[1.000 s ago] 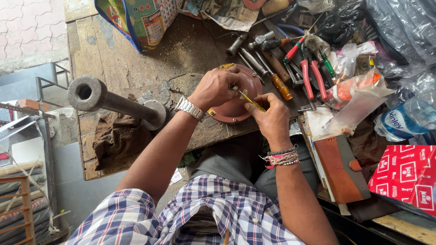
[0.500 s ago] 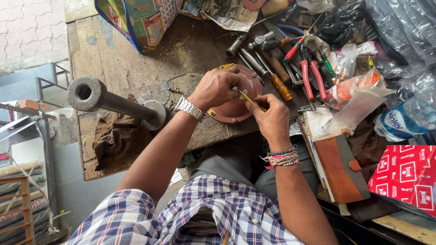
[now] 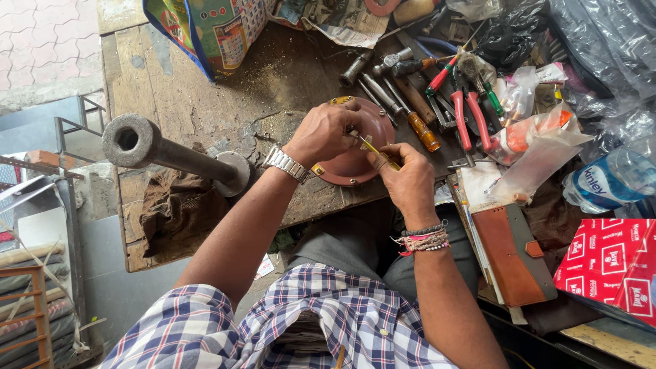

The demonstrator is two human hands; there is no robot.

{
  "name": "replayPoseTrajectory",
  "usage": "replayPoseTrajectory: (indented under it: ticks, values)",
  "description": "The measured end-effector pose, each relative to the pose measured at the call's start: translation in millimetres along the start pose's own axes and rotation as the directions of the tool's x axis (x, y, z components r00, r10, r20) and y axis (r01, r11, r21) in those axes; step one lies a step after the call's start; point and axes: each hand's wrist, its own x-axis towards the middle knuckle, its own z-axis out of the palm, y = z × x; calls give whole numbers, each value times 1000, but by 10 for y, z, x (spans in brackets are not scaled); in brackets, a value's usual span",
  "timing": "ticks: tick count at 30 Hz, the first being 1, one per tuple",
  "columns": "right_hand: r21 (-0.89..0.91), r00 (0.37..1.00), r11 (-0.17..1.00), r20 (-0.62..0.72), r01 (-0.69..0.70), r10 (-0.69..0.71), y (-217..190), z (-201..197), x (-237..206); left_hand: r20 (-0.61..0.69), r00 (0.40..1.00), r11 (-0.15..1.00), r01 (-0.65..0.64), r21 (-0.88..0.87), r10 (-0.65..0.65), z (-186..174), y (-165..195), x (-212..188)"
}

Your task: The person uses a screwdriver to tighten screws on a brown circular electrical component, likely a ceiling fan capacitor. They then apply a liquid from a small bottle onto the component and use a long metal tool to adjust internal parts.

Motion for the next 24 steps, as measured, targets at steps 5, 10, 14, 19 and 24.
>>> replayPoseTrajectory:
  ticks: [5, 10, 14, 19, 24]
  values:
    - [16, 1000, 1000, 12, 4, -4, 30, 2, -1, -13, 1000, 1000, -21, 17, 21, -3, 2, 0]
    - [-63, 995, 995, 65, -77, 81, 48, 9, 12, -5, 1000, 1000, -9, -7, 9, -15, 21, -8]
    - [-35, 998, 999, 58, -19, 21, 75, 41, 19, -35, 998, 999, -45, -9, 45, -22, 35, -5]
    - [-34, 999, 999, -28, 34, -35, 144, 52, 44, -44, 997, 998, -68, -11, 68, -35, 44, -6]
    - [-4, 985, 990, 100, -141, 141, 198, 54, 70, -28, 999, 999, -42, -13, 41, -49, 58, -8]
